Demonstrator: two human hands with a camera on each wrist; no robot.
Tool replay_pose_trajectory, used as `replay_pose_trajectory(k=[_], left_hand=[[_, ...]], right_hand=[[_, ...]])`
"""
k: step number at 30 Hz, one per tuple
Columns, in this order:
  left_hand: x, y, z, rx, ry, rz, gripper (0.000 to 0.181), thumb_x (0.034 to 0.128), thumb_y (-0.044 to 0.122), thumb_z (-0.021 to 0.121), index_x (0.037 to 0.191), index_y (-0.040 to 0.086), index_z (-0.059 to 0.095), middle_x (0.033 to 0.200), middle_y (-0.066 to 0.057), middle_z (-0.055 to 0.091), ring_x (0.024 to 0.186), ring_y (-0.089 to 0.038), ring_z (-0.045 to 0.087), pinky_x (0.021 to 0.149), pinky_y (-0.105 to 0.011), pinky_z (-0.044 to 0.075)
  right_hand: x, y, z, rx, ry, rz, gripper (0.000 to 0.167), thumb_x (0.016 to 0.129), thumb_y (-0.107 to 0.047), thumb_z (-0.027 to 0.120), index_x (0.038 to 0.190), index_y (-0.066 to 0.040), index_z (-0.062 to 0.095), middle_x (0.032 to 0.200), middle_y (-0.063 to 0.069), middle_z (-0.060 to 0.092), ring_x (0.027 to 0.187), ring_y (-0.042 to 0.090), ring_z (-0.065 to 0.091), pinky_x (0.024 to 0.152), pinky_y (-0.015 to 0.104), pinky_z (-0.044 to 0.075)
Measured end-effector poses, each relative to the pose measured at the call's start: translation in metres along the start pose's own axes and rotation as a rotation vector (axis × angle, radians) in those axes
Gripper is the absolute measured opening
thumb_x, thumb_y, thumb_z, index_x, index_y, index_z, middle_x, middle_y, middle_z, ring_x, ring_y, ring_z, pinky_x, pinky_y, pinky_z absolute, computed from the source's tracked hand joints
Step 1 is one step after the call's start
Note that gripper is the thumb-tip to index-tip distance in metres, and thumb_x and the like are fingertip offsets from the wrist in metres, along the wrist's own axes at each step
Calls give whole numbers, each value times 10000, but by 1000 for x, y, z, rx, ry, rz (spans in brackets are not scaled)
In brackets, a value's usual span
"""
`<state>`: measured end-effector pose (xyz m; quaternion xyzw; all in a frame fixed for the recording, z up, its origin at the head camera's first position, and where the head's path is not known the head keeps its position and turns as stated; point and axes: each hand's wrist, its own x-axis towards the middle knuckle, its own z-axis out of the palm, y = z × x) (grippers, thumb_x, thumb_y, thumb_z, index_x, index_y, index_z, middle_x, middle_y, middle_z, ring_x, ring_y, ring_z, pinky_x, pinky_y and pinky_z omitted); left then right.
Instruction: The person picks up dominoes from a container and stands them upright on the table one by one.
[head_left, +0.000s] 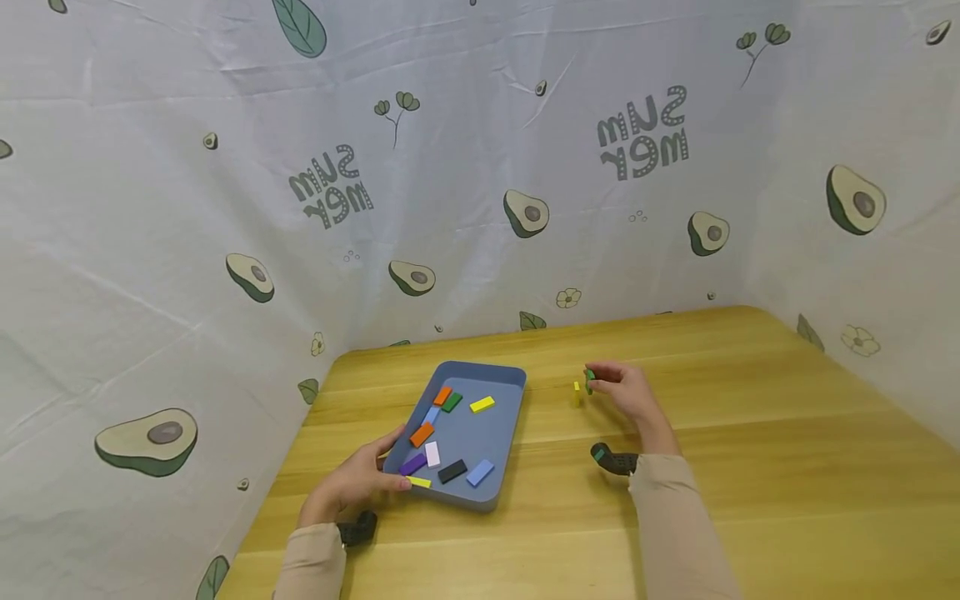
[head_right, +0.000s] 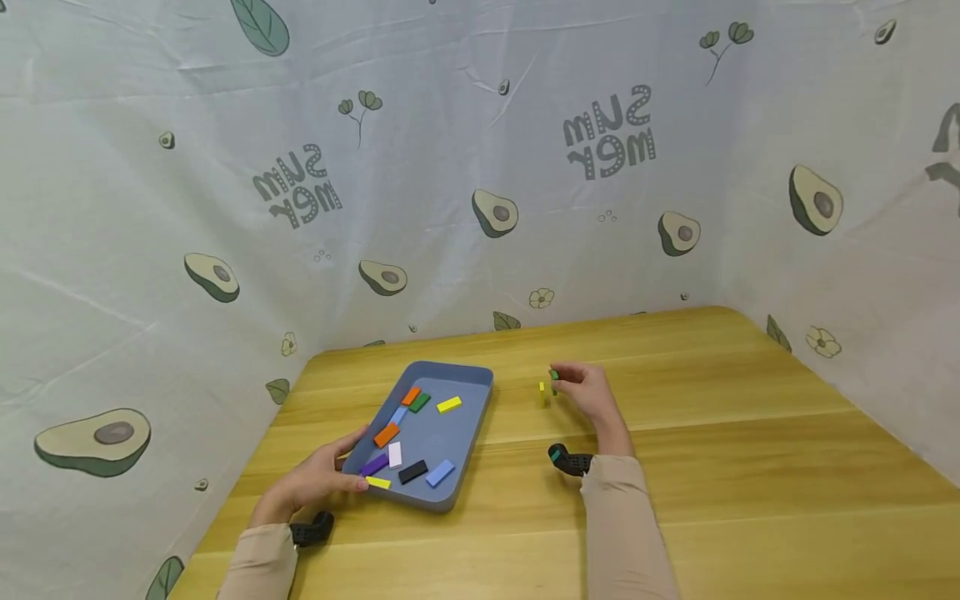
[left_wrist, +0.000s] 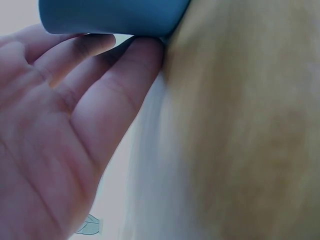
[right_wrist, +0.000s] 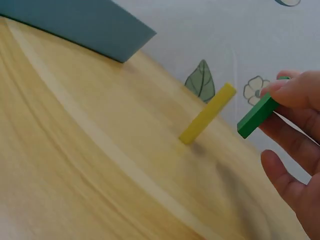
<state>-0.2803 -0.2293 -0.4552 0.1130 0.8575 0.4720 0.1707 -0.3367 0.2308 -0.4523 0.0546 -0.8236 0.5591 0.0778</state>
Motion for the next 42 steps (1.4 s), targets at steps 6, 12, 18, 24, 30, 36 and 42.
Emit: replay_pose_trajectory(k=[6, 12, 18, 24, 30, 36, 42], left_hand=[[2, 1, 0, 0, -3, 12, 1060, 791, 242, 862, 1610, 111, 202, 1640, -243, 216, 1409, -496, 381, 1140, -636, 325], [1, 0, 0, -4, 0, 5, 1064, 785, 237, 867, 1611, 127, 204, 1640, -244, 217, 1398, -483, 398, 1140, -638, 322], [-1, 1, 1, -2, 10, -11, 1063, 779, 244, 872, 1611, 152, 218, 1636, -236, 235, 1407, -472, 389, 1138, -640, 325], [-1, 1, 1, 1, 13, -9, 1054, 778, 237, 871, 1609, 157, 228, 1640, -230, 229, 1424, -493, 357, 1140, -645, 317], [0, 0, 0, -9, 7, -9, 1055, 779, 227, 871, 1610, 158, 226, 1643, -231, 219, 1426, -498, 352, 1143, -643, 315], [0, -1, -1, -9, 5, -1, 1060, 780, 228, 870, 1612, 156, 217, 1642, -238, 214, 1426, -503, 354, 1145, -636, 318], [0, -2, 0, -16, 1, 6, 1061, 782, 226, 869, 1612, 144, 212, 1642, -240, 211, 1421, -503, 364, 1145, -627, 324]], right_hand=[[-1, 7, 3, -36, 15, 28, 383, 968, -41, 633, 1328, 82, 589, 1311, 278, 625, 1160, 312, 619, 892, 216, 504], [0, 13, 8, -38, -12, 34, 423, 976, -28, 611, 1375, 93, 537, 1353, 302, 583, 1256, 426, 557, 1024, 436, 497], [-1, 17, 12, -46, -6, 47, 393, 976, -18, 602, 1349, 94, 554, 1342, 308, 584, 1243, 434, 551, 1035, 499, 469], [0, 19, 13, -60, -6, 54, 391, 972, -18, 608, 1342, 96, 556, 1321, 304, 594, 1220, 426, 560, 1004, 472, 486], [0, 20, 14, -48, -7, 52, 408, 969, 3, 598, 1359, 103, 533, 1326, 311, 580, 1231, 430, 547, 1024, 483, 469], [-1, 20, 13, -33, -17, 48, 416, 971, 8, 593, 1367, 111, 518, 1339, 322, 563, 1247, 447, 527, 1065, 537, 432], [-1, 20, 13, -43, -26, 40, 423, 970, 8, 591, 1371, 115, 512, 1343, 327, 558, 1249, 455, 525, 1060, 540, 436]])
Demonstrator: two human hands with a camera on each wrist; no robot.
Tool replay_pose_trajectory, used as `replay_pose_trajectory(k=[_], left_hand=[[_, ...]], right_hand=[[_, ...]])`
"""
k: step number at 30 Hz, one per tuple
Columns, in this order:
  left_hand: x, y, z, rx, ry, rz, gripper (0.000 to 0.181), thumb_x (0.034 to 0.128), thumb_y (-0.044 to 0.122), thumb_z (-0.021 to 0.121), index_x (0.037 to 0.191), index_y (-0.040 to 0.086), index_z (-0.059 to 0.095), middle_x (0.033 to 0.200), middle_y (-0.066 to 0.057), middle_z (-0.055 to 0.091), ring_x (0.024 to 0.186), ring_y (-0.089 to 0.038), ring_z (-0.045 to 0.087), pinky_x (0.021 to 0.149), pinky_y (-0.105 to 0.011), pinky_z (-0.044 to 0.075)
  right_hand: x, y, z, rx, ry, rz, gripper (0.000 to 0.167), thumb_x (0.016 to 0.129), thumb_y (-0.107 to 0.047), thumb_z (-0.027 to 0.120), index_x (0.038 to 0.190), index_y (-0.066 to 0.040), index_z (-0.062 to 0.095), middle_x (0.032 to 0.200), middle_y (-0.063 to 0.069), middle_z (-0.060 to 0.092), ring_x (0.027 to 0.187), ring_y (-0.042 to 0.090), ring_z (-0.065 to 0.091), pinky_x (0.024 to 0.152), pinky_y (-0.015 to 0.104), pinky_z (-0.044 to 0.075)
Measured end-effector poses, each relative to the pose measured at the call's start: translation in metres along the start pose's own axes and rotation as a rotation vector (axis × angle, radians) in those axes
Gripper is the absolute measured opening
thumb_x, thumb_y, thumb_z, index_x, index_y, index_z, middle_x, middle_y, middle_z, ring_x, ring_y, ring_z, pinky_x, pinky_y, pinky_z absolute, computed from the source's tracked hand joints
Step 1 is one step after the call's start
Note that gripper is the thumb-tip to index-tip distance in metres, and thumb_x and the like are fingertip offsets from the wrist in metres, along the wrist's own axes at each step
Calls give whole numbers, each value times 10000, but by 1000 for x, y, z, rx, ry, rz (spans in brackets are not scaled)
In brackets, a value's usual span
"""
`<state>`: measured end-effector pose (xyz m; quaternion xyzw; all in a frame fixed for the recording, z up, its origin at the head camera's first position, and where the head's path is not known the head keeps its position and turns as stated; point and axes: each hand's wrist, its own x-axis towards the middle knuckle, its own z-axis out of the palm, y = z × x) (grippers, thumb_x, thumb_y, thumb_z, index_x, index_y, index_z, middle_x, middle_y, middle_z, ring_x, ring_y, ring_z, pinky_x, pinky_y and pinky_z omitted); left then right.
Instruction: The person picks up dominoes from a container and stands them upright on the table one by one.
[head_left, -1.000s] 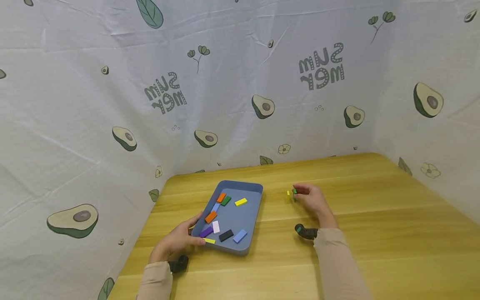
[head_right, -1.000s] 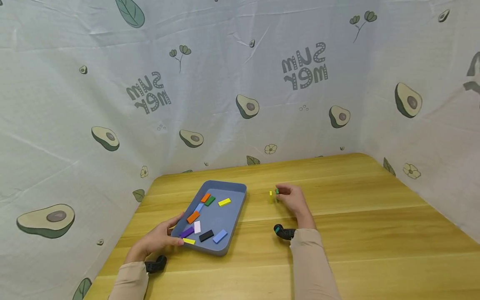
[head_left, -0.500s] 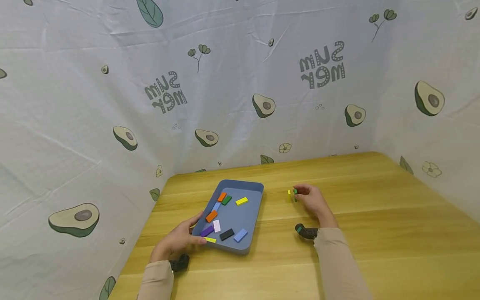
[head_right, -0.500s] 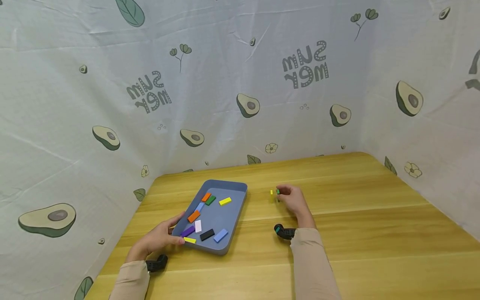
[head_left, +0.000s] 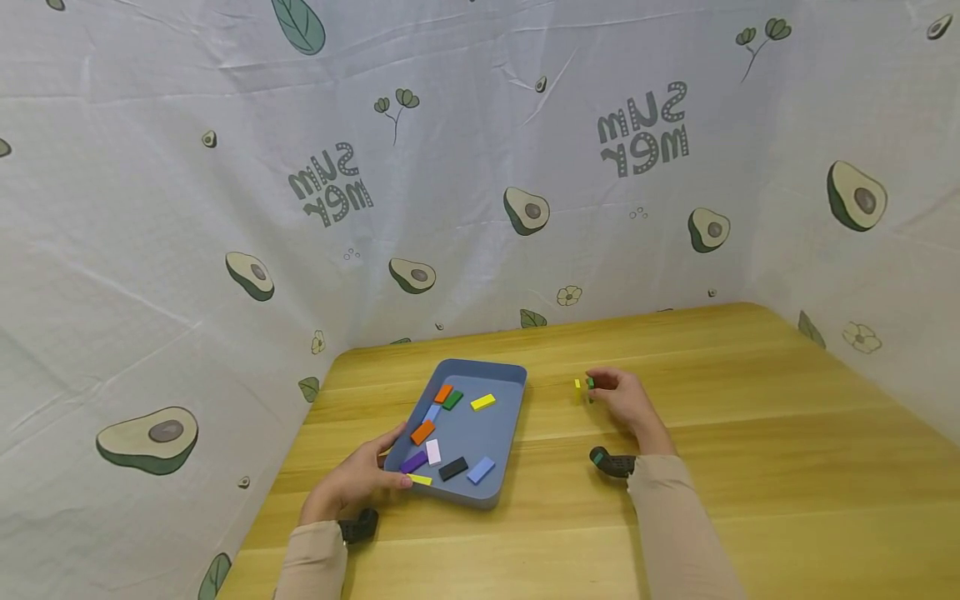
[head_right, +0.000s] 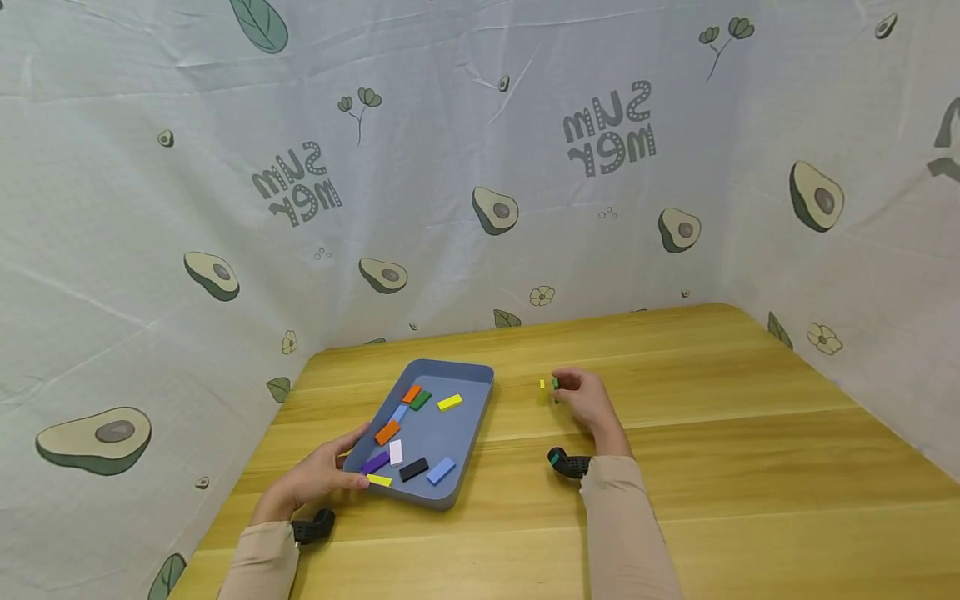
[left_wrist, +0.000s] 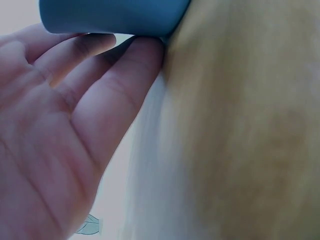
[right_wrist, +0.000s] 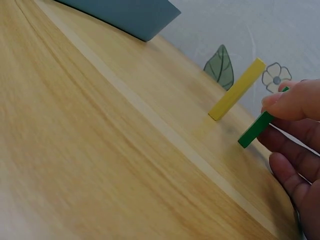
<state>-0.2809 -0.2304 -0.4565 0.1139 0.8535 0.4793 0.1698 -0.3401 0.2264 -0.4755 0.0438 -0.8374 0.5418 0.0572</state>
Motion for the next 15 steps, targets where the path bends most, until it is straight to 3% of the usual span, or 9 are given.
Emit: replay_pose_trajectory(k=[9, 15], left_hand=[[0, 0, -1, 3, -10, 10, 1057, 798, 233, 857, 1614, 133, 194, 1652, -227, 192, 1431, -498, 344, 1146, -631, 321], [-1, 1, 0, 15, 1, -11, 1057, 791, 254, 862, 1613, 150, 206, 1643, -228, 221, 1409, -485, 382, 1134, -634, 337]], right_hand=[[-1, -2, -4, 25, -31, 0, 451, 980, -5, 580, 1403, 110, 476, 1409, 335, 503, 1307, 473, 478, 1112, 565, 388], [-3, -9, -14, 8, -14, -60, 466, 988, -22, 580, 1410, 131, 454, 1427, 354, 480, 1330, 490, 460, 1111, 573, 387]])
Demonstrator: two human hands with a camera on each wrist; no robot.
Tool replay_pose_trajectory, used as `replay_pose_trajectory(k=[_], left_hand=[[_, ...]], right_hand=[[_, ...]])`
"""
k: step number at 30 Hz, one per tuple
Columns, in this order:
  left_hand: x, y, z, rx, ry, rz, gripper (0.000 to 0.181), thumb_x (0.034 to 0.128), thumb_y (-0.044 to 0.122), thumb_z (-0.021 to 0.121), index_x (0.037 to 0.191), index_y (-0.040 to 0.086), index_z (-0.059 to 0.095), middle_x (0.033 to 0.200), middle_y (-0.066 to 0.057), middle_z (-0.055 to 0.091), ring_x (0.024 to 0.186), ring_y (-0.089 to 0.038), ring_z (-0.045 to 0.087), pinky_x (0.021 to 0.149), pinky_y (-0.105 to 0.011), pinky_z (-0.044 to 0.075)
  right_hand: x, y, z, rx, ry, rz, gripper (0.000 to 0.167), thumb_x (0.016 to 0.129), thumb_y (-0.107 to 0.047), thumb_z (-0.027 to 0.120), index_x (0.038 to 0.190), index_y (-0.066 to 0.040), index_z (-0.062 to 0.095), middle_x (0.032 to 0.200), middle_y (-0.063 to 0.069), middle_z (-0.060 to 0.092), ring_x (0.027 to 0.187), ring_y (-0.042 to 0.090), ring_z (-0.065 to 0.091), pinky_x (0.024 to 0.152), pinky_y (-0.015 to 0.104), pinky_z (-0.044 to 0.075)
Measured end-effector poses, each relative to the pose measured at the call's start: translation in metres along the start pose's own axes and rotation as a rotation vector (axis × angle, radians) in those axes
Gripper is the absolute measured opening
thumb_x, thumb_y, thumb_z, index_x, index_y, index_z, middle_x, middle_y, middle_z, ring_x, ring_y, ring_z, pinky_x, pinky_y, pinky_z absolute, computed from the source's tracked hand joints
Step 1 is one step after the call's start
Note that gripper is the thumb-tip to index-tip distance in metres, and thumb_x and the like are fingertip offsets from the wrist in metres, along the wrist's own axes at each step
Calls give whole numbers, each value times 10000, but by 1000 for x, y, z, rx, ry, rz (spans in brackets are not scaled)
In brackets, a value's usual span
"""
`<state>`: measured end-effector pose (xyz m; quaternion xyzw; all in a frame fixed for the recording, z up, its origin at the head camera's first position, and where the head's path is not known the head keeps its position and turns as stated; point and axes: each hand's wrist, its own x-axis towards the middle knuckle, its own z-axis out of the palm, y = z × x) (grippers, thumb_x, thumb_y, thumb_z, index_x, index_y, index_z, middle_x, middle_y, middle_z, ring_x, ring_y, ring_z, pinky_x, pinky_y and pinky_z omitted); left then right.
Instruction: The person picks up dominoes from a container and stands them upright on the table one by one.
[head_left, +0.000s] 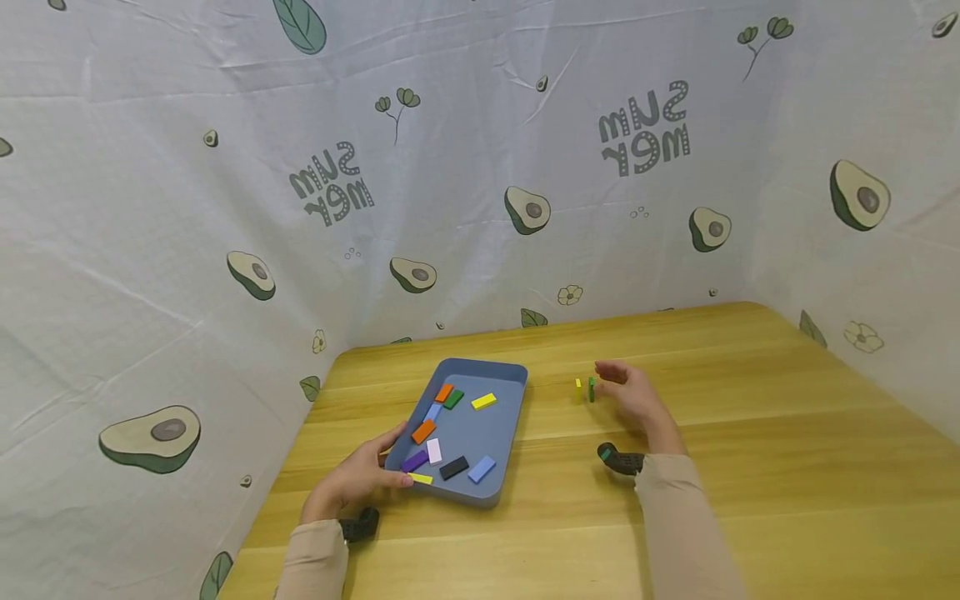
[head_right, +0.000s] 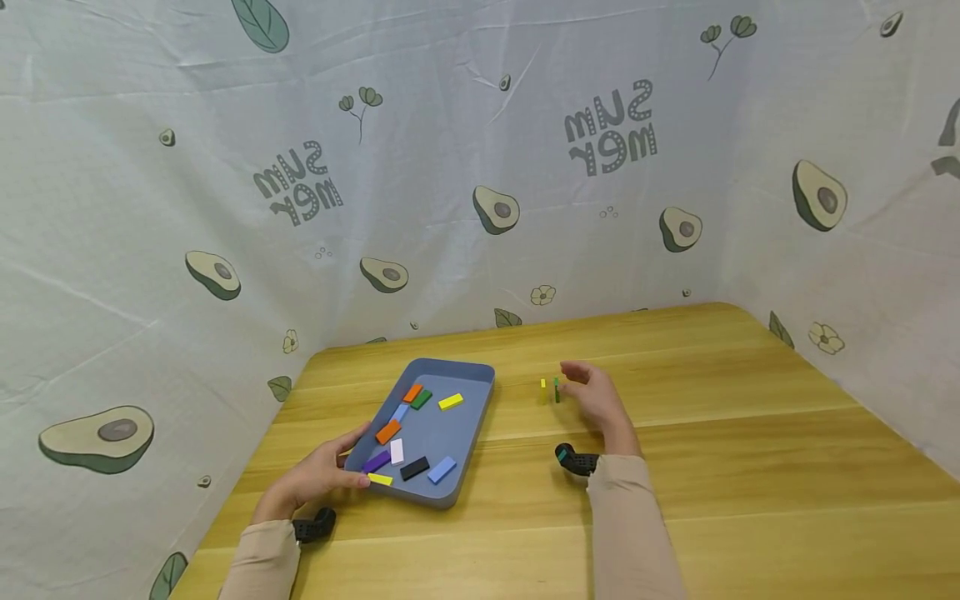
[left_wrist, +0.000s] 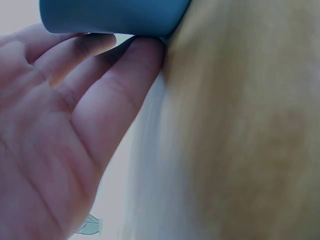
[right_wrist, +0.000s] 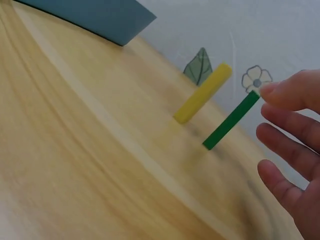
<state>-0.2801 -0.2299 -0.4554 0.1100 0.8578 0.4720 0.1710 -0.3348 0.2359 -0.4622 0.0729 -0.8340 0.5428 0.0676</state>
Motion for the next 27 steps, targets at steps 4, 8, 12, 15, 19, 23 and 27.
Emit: replay_pose_trajectory(k=[4, 8, 12, 15, 19, 23, 27], left_hand=[[0, 0, 0, -3, 2, 3, 1058, 788, 242, 865, 1612, 145, 209, 1641, -234, 221, 1410, -483, 381, 1138, -636, 328], [0, 1, 0, -9, -1, 4, 1064, 785, 238, 867, 1613, 141, 206, 1645, -232, 211, 1418, -486, 367, 1146, -639, 312], [0, 1, 0, -10, 2, -1, 1067, 779, 245, 870, 1612, 150, 210, 1648, -224, 211, 1430, -492, 345, 1149, -643, 305], [0, 1, 1, -13, 5, -2, 1064, 778, 237, 871, 1611, 147, 215, 1648, -223, 211, 1434, -496, 337, 1149, -646, 302], [0, 1, 1, -9, 12, -4, 1062, 775, 229, 873, 1610, 148, 222, 1644, -226, 221, 1427, -493, 352, 1147, -645, 305], [-1, 1, 2, -5, 20, -7, 1061, 771, 229, 876, 1609, 154, 230, 1640, -229, 232, 1421, -492, 366, 1144, -644, 311], [-1, 1, 1, -8, 19, -11, 1065, 772, 226, 876, 1610, 153, 223, 1636, -238, 233, 1409, -494, 380, 1140, -645, 316]], right_hand=[[1, -7, -4, 10, 18, -10, 475, 990, -37, 584, 1417, 121, 451, 1433, 352, 473, 1341, 482, 448, 1104, 571, 399], [1, -18, -5, 40, 31, 13, 499, 988, -51, 591, 1439, 100, 438, 1459, 332, 457, 1369, 463, 419, 1118, 571, 381], [2, -34, -2, 24, 46, 5, 485, 985, -70, 608, 1429, 71, 472, 1443, 298, 496, 1336, 432, 457, 1090, 531, 417], [3, -47, 2, 0, 37, -23, 462, 983, -78, 619, 1409, 59, 505, 1401, 281, 540, 1285, 413, 504, 1036, 479, 466], [4, -63, 12, 0, 6, -63, 445, 974, -69, 631, 1389, 56, 529, 1348, 270, 577, 1234, 402, 544, 990, 445, 500], [4, -74, 23, 9, -38, -94, 449, 963, -65, 647, 1380, 60, 538, 1311, 262, 596, 1190, 388, 570, 973, 435, 509], [7, -79, 34, 20, -97, -123, 438, 959, -77, 657, 1364, 56, 555, 1292, 253, 609, 1157, 367, 588, 937, 406, 526]])
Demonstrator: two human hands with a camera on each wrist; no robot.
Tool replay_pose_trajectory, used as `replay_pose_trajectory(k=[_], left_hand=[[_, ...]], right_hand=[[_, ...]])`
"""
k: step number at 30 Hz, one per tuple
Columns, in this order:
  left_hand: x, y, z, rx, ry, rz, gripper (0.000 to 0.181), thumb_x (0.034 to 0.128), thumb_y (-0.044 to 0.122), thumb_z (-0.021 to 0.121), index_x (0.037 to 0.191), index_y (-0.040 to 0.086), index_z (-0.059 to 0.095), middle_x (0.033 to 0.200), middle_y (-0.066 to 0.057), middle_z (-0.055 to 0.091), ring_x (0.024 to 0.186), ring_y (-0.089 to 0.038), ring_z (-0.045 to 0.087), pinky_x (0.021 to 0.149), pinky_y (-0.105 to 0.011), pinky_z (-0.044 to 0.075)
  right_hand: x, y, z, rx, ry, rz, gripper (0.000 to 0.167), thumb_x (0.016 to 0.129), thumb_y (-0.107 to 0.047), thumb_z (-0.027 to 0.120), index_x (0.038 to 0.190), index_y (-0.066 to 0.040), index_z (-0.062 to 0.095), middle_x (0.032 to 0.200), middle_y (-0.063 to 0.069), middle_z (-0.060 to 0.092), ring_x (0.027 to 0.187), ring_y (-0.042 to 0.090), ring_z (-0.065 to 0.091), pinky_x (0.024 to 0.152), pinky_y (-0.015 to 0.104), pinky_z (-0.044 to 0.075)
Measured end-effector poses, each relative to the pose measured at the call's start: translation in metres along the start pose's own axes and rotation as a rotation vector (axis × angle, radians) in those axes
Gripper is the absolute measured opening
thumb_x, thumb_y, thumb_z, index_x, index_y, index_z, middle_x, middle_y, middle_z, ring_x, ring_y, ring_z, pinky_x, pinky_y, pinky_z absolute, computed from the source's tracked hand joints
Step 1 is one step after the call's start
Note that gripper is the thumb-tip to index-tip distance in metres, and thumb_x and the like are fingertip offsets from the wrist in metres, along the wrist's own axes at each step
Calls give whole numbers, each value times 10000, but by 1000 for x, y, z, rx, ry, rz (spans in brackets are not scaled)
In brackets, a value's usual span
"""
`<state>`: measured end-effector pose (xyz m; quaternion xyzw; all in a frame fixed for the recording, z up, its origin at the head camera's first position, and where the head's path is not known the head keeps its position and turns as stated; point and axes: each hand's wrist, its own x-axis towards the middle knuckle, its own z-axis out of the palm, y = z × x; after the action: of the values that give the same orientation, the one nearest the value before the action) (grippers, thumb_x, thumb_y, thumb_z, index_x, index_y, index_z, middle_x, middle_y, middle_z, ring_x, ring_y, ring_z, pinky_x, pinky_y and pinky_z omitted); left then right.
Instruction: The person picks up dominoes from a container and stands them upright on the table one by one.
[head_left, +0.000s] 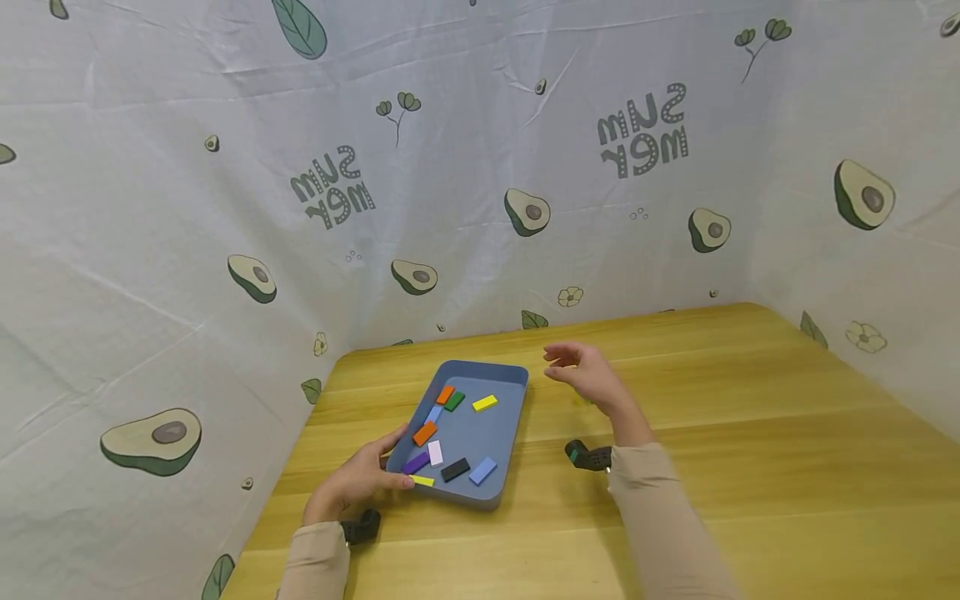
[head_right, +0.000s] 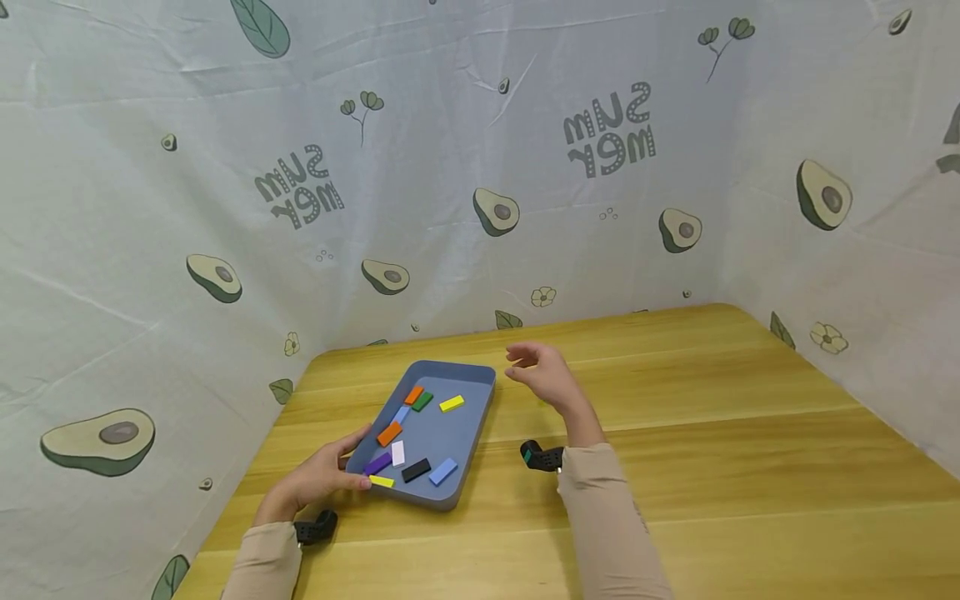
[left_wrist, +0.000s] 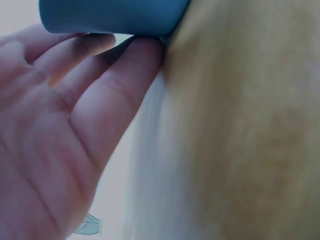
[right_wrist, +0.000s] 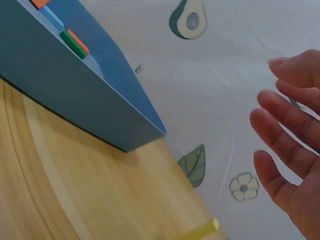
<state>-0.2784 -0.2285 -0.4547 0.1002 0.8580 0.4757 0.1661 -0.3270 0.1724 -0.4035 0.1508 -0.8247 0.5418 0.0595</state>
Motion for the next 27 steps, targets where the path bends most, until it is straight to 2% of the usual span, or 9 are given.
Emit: replay_pose_trajectory(k=[6, 11, 17, 22, 27], left_hand=[[0, -2, -1, 4, -7, 13, 1063, 781, 230, 869, 1611, 134, 211, 1638, -243, 226, 1393, -482, 405, 1140, -628, 331], [2, -4, -1, -15, -39, 47, 1038, 809, 220, 850, 1613, 126, 199, 1637, -246, 224, 1358, -436, 460, 1126, -580, 379], [-1, -3, 1, -35, -49, 52, 1024, 820, 222, 840, 1615, 147, 200, 1645, -229, 212, 1353, -418, 457, 1113, -553, 404], [-4, 0, 2, -34, -34, 46, 1022, 813, 221, 845, 1613, 154, 212, 1650, -215, 213, 1399, -453, 409, 1134, -582, 371], [-1, 0, 0, -35, -42, 46, 1032, 809, 230, 849, 1613, 146, 208, 1651, -210, 216, 1417, -458, 392, 1146, -588, 351]], right_hand=[[7, -5, 18, 21, -82, -19, 411, 951, -84, 666, 1332, 47, 583, 1275, 264, 614, 1117, 341, 602, 914, 377, 541], [13, -7, 33, 55, -142, -18, 417, 950, -66, 662, 1341, 54, 579, 1308, 293, 594, 1159, 356, 588, 944, 404, 539], [27, -9, 49, 87, -232, 46, 400, 964, -32, 622, 1350, 60, 566, 1353, 291, 567, 1199, 350, 586, 1010, 437, 524], [47, -8, 61, 99, -292, 105, 400, 959, -5, 606, 1347, 76, 557, 1371, 294, 551, 1210, 354, 593, 1060, 484, 486], [64, -1, 76, 73, -315, 162, 383, 943, 8, 612, 1317, 85, 577, 1338, 279, 579, 1157, 322, 615, 1062, 500, 473]])
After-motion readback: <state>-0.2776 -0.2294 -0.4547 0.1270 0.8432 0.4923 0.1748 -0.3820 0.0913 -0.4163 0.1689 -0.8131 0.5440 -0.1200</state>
